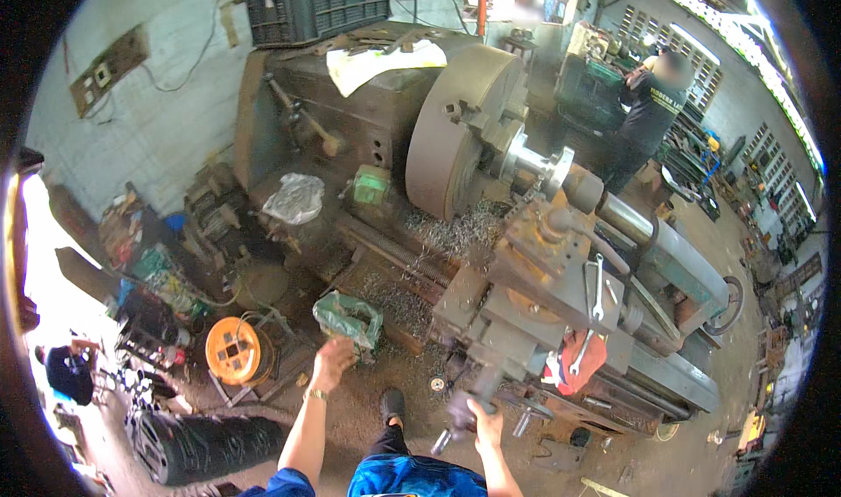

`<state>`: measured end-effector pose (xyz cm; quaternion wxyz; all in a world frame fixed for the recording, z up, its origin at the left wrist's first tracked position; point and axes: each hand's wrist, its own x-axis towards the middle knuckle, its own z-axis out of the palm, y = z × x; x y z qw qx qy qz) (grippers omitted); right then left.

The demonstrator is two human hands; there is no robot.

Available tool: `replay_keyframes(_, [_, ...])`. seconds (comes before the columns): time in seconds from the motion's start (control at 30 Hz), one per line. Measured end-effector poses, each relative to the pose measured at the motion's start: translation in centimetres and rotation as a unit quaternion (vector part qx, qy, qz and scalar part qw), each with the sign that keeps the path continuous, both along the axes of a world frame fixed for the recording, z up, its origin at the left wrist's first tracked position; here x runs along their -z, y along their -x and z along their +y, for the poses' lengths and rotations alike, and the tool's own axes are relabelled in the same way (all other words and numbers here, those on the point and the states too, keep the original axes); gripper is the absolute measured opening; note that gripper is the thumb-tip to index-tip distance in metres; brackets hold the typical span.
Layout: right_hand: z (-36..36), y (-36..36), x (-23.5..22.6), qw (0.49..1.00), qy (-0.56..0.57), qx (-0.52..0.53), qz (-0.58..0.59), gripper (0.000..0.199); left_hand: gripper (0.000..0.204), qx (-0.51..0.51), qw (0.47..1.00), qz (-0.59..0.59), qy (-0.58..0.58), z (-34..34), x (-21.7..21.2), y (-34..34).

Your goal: The person operates a metal lathe, adjusting the tool post and tailstock while machining a cylindrical metal workpiece. They measure the workpiece with a caliper, make adjustments, and continue machining. The person also walks around the workshop and interacts with another worker.

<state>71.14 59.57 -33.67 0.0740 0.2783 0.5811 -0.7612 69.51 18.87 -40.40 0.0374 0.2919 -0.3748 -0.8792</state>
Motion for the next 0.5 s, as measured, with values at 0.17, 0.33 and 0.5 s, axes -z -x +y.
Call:
replay_keyframes(0.17, [0.3,-0.2,0.6,0.995,-0.023,0.006,-0.094,0.075,0.069,-0.012,0.991,0.132,-0.02,-8.6,-4.5,20.9])
replay_keyframes(0.33, [0.1,-0.7,0.7,0.992,-0.082,0.034,-0.091,0.088,0.089,-0.059,0.983,0.165,-0.062,-11.0,-8.4,34.2])
replay_keyframes(0.5, [-0.6,-0.3,-0.3,0.99,-0.115,0.035,-0.076,0.093,0.071,-0.069,0.972,0.202,-0.102,-10.7,-8.0,39.1])
